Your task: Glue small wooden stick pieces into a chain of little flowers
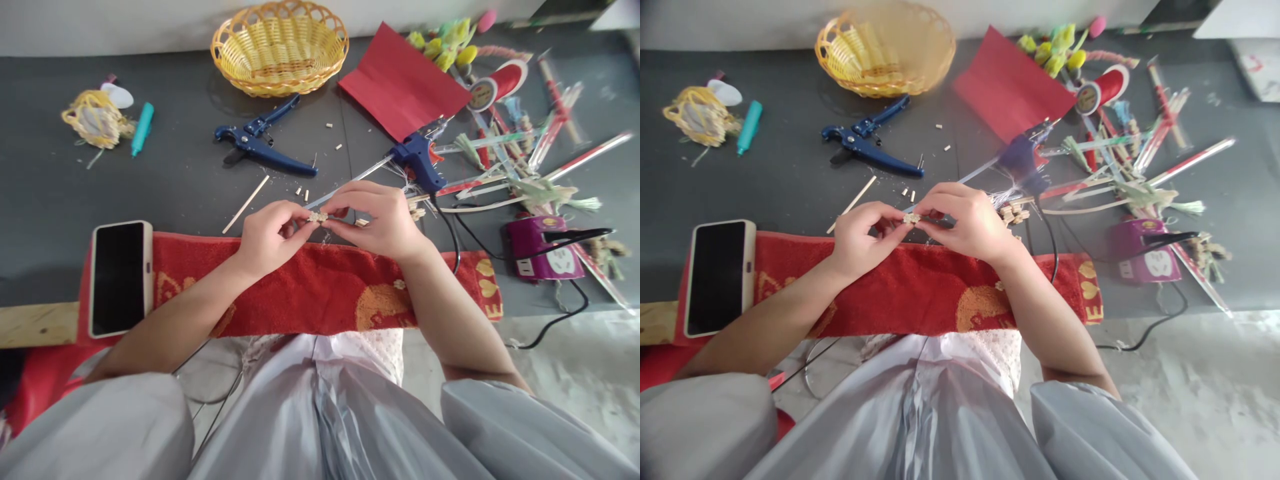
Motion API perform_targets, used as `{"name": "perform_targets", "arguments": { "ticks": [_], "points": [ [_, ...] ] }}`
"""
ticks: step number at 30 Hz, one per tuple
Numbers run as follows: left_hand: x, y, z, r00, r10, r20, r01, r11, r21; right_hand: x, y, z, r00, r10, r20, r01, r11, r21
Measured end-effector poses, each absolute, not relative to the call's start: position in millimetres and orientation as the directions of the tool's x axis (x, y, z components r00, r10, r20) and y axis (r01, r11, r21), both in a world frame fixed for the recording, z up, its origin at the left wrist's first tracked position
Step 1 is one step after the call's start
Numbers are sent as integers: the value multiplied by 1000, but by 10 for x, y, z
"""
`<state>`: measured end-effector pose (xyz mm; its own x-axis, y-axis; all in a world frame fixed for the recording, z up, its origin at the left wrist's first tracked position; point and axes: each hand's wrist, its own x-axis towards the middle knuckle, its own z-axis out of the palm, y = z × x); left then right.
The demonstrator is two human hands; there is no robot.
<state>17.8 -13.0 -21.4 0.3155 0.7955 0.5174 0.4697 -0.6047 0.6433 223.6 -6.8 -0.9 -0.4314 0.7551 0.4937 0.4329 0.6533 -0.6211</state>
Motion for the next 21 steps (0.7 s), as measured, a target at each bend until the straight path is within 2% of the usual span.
{"name": "perform_targets", "arguments": {
  "ticks": [13,21],
  "points": [
    [150,-119,-227,376,747,548,516,-660,546,2231,-66,-23,-444,740,504,430,670,-605],
    [161,-124,-210,366,764,532,516,-642,567,2226,-72,-18,-436,749,499,421,660,-623]
  ]
}}
